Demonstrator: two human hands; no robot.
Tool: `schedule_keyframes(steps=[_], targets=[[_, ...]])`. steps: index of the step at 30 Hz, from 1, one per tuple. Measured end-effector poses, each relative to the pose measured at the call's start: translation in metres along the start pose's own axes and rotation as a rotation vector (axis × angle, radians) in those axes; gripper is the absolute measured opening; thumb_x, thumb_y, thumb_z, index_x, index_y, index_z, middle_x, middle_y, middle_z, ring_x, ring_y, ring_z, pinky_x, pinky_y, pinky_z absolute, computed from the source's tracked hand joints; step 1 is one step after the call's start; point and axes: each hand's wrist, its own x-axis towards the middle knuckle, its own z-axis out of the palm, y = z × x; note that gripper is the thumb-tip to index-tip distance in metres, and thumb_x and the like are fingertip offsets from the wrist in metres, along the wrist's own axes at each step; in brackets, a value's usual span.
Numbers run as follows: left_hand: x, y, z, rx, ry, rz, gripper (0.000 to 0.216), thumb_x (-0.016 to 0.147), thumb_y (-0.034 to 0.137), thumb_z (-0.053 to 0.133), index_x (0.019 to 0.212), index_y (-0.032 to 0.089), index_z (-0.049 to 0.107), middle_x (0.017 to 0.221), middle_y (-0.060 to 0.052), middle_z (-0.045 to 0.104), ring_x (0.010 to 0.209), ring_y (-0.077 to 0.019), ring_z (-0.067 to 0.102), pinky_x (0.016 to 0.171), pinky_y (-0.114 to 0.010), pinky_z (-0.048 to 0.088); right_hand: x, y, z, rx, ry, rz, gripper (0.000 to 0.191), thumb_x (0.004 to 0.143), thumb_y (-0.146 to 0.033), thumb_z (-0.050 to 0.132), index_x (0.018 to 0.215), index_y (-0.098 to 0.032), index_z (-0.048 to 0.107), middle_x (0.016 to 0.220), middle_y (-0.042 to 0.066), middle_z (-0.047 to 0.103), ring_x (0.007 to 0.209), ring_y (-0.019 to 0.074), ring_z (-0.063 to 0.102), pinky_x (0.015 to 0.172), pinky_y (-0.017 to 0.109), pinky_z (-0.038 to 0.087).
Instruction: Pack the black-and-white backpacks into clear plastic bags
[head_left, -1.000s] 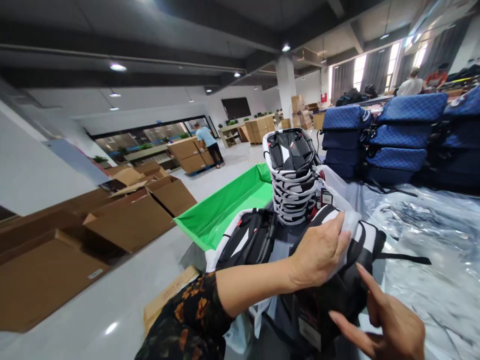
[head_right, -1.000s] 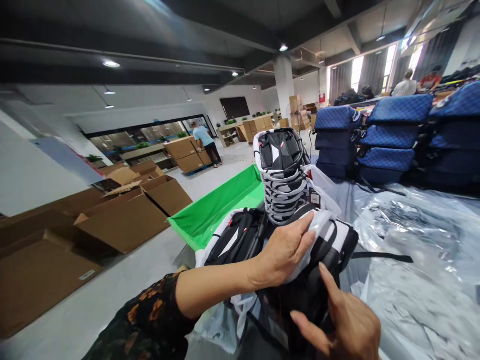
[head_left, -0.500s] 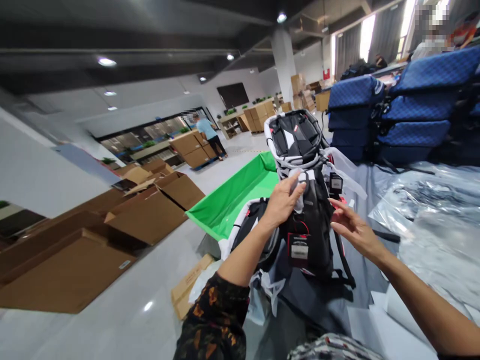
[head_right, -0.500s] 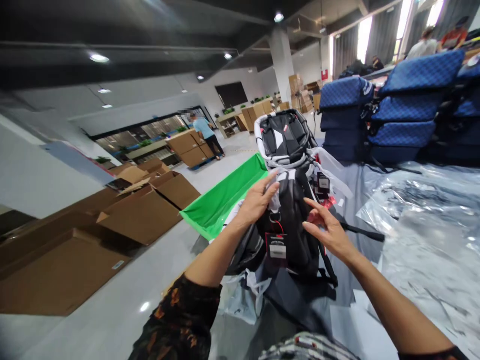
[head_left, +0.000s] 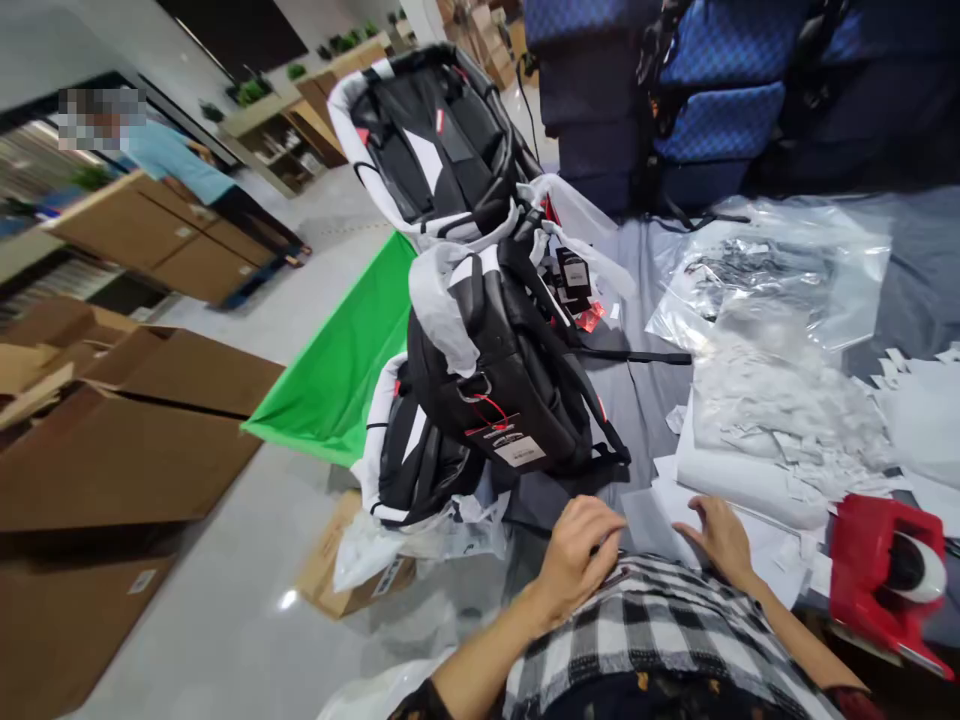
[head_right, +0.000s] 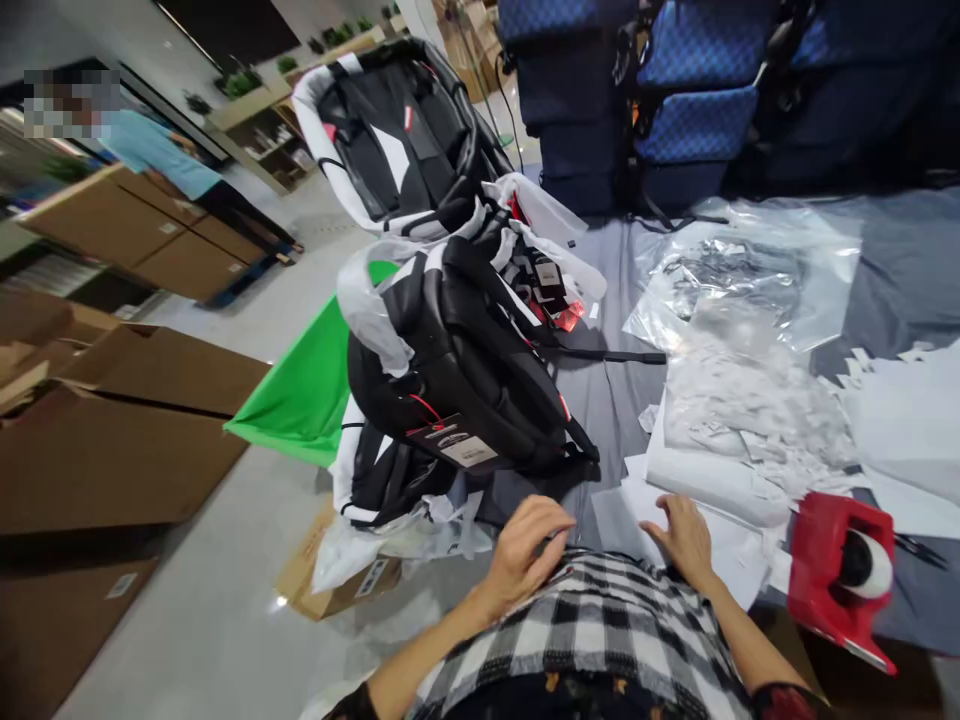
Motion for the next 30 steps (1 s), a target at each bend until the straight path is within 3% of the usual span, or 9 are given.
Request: schedule_keyframes(steps=[3,6,12,16,19,21,25,28,30], targets=[[-0.008,-0.020,0.021,-0.224,-0.182,-0.610,0.025,0.097,0.032,0.051,0.095,0.019,0.073,0.090,-0.007,0.076,0.087,-0.0206,0.068,0.081,-0.031,0.052,0.003,0.000,0.009,-0.025,-0.106,-0.142,0.044,0.092,-0.064,0.052,0.100,-0.022,0.064,0.096,0.012,0.064,0.091,0.0289,0.058,0.081,0.043,0.047],[-0.020,-0.039,0.034,-0.263,-0.298,-0.873,0.032,0.094,0.037,0.049,0.095,0.016,0.073,0.095,-0.009,0.077,0.091,-0.0221,0.069,0.085,-0.031,0.051,-0.003,-0.005,0.011,-0.028,-0.243,-0.291,0.034,0.090,-0.054,0.061,0.108,-0.026,0.065,0.101,0.009,0.065,0.092,0.0260,0.057,0.081,0.038,0.045],[-0.032,-0.051,0.052,-0.312,-0.469,-0.846,0.029,0.090,0.033,0.053,0.090,0.015,0.075,0.088,-0.007,0.078,0.083,-0.0196,0.070,0.077,-0.027,0.054,-0.012,-0.013,0.016,-0.054,-0.366,-0.351,0.032,0.096,-0.043,0.050,0.076,-0.022,0.065,0.086,0.009,0.065,0.081,0.0258,0.056,0.072,0.038,0.041],[-0.023,-0.053,0.038,-0.242,-0.435,-0.751,0.030,0.084,0.028,0.062,0.110,0.020,0.074,0.114,-0.009,0.075,0.109,-0.0251,0.066,0.102,-0.039,0.049,-0.004,-0.027,-0.003,-0.022,-0.354,-0.316,0.037,0.100,-0.042,0.042,0.082,-0.021,0.066,0.093,0.009,0.067,0.086,0.0244,0.060,0.076,0.038,0.045],[-0.005,-0.054,0.030,-0.280,-0.434,-0.564,0.083,0.064,0.025,0.084,0.143,0.026,0.055,0.155,-0.012,0.048,0.144,-0.0305,0.042,0.121,-0.051,0.031,0.012,-0.052,-0.039,0.151,-0.333,-0.238,0.040,0.103,-0.049,0.035,0.098,-0.022,0.065,0.099,0.008,0.068,0.094,0.0233,0.062,0.085,0.038,0.048],[0.011,-0.051,0.033,-0.389,-0.404,-0.549,0.110,0.048,0.029,0.096,0.148,0.025,0.049,0.158,-0.016,0.041,0.147,-0.0343,0.038,0.122,-0.055,0.028,0.022,-0.074,-0.066,0.405,-0.353,-0.095,0.045,0.102,-0.058,0.037,0.092,-0.021,0.062,0.088,0.005,0.065,0.084,0.0208,0.061,0.079,0.034,0.050],[0.038,-0.026,0.047,-0.784,-0.167,-0.775,0.079,0.046,0.055,0.095,0.111,0.015,0.073,0.105,-0.012,0.073,0.096,-0.0276,0.069,0.094,-0.043,0.053,0.032,-0.113,-0.103,0.784,-0.331,0.173,0.055,0.089,-0.074,0.050,0.078,-0.021,0.054,0.068,-0.002,0.053,0.061,0.0143,0.049,0.057,0.027,0.044],[0.052,0.000,0.046,-0.886,0.094,-0.785,0.050,0.060,0.060,0.087,0.075,0.015,0.072,0.072,-0.004,0.069,0.066,-0.0162,0.061,0.070,-0.029,0.052,0.040,-0.133,-0.117,0.836,-0.252,0.151,0.057,0.072,-0.075,0.070,0.089,-0.021,0.060,0.077,0.001,0.063,0.068,0.0176,0.058,0.061,0.028,0.050],[0.059,0.016,0.036,-0.821,0.147,-0.698,0.040,0.066,0.053,0.085,0.073,0.016,0.071,0.070,-0.002,0.068,0.063,-0.0143,0.059,0.065,-0.025,0.049,0.049,-0.146,-0.124,0.758,-0.138,0.079,0.064,0.058,-0.066,0.085,0.099,-0.022,0.064,0.090,0.004,0.069,0.079,0.0218,0.065,0.068,0.031,0.055]])
